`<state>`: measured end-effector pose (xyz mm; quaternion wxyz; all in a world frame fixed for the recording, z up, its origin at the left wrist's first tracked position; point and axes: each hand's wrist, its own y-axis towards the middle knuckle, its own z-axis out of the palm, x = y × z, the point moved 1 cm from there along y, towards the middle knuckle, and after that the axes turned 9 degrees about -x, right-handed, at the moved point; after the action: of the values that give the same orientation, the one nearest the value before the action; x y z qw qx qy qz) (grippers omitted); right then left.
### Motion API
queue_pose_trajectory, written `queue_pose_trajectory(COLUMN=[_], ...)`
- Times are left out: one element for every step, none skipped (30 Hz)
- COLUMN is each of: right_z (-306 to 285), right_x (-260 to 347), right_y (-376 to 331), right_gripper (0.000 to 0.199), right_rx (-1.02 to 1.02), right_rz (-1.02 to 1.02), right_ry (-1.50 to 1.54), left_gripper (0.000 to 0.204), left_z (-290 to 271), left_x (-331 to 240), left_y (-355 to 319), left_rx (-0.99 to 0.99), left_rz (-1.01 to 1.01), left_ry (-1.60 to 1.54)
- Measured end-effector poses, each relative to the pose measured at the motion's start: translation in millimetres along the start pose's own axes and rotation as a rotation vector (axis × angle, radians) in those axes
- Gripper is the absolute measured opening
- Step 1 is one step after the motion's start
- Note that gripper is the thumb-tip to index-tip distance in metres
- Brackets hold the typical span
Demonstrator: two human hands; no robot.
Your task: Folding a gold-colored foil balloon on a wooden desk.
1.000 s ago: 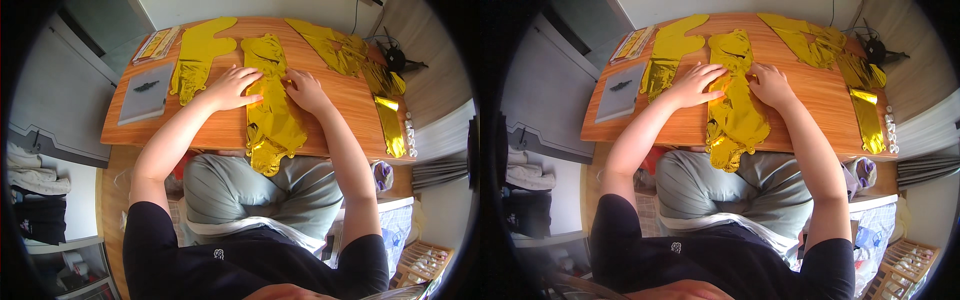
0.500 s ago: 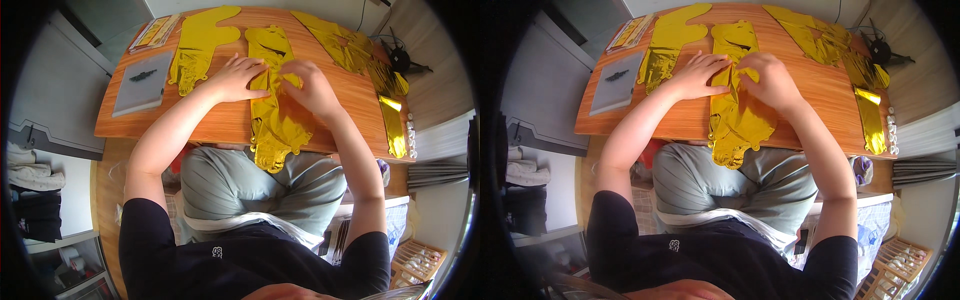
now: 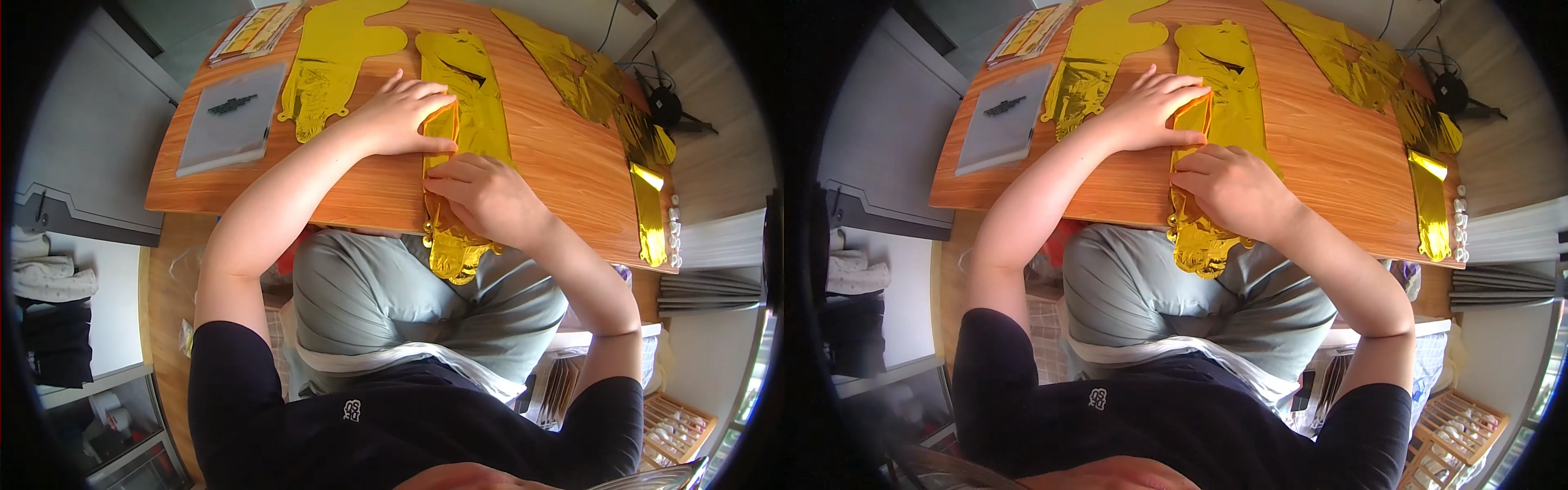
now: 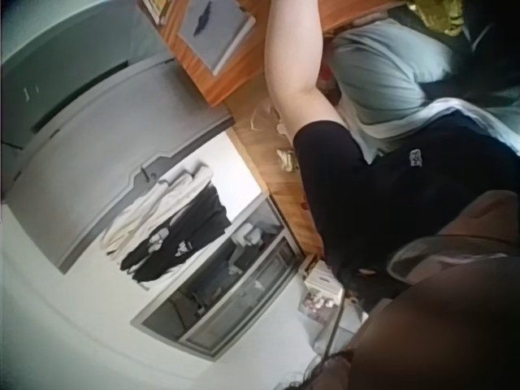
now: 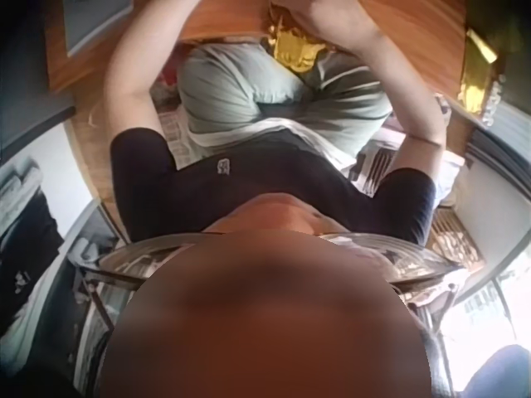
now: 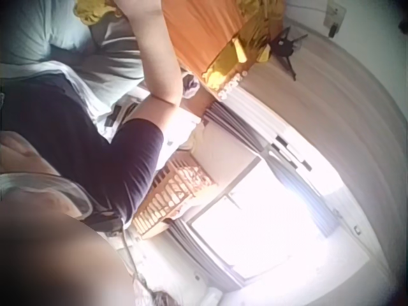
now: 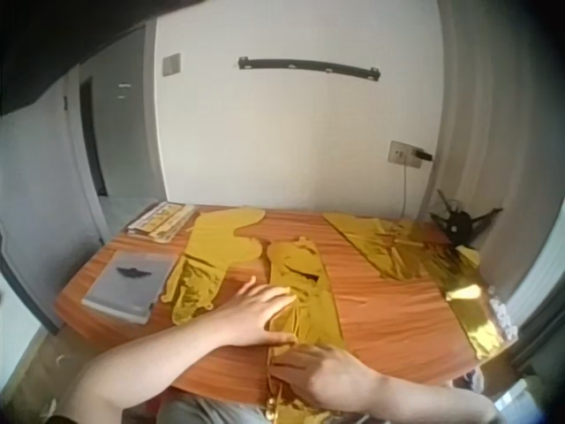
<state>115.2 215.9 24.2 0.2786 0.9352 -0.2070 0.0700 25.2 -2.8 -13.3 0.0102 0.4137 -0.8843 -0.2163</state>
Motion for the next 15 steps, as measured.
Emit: queue_pose_trajectory(right_z=[-0.5,-0.5,-0.1,-0.6,-1.9,-3.1,-4.7,-5.3,-4.0,-2.4,-0.8,0.9,1.8,1.7,2.8], right_x=[0.6,-0.3,-1.5,-2.4,-3.6,-3.4,-3.4,-4.5,-6.3,-7.9,-9.3,-10.1,-11.0,-10.7,-11.2], right_y=[0.7,0.4,0.5,1.3,2.9,4.3,5.5,5.4,4.4,3.1,0.4,-2.7,-5.2,-5.3,-6.1], right_gripper=[0.035,0.035,0.035,0.034,0.034,0.035,0.037,0.037,0.04,0.043,0.043,0.045,0.048,0.046,0.046], right_rx=[0.014,0.015,0.025,0.033,0.032,0.072,0.111,0.108,0.116,0.123,0.121,0.094,0.067,0.03,0.028], right_rz=[-0.006,-0.005,-0.02,-0.035,-0.04,-0.064,-0.088,-0.093,-0.123,-0.153,-0.157,-0.148,-0.138,-0.151,-0.156], right_ry=[-0.018,-0.021,-0.028,-0.037,-0.046,-0.072,-0.098,-0.108,-0.11,-0.111,-0.119,-0.101,-0.082,-0.092,-0.095], left_gripper=[0.09,0.088,0.085,0.085,0.078,0.071,0.071,0.064,0.056,0.049,0.049,0.047,0.045,0.043,0.043], left_z=[-1.1,-2.2,-3.8,-5.8,-6.5,-7.8,-9.6,-8.9,-8.1,-7.5,-9.3,-12.0,-13.6,-13.8,-14.1], left_x=[1.1,1.6,1.7,1.3,3.5,5.7,7.9,11.2,14.3,16.2,17.9,20.6,22.4,22.9,23.7], left_y=[0.4,1.9,3.4,4.3,5.3,6.6,8.6,9.8,10.9,11.4,12.5,13.3,14.1,12.9,11.8], left_rx=[0.0,0.014,0.028,0.023,0.03,0.035,0.026,0.011,-0.003,-0.094,-0.101,-0.173,-0.244,-0.274,-0.279], left_rz=[0.0,-0.008,-0.015,-0.012,-0.035,-0.058,-0.053,-0.106,-0.157,-0.143,-0.137,-0.141,-0.145,-0.209,-0.208], left_ry=[-0.001,-0.021,-0.039,-0.038,-0.093,-0.146,-0.141,-0.289,-0.437,-0.493,-0.489,-0.389,-0.288,-0.235,-0.23])
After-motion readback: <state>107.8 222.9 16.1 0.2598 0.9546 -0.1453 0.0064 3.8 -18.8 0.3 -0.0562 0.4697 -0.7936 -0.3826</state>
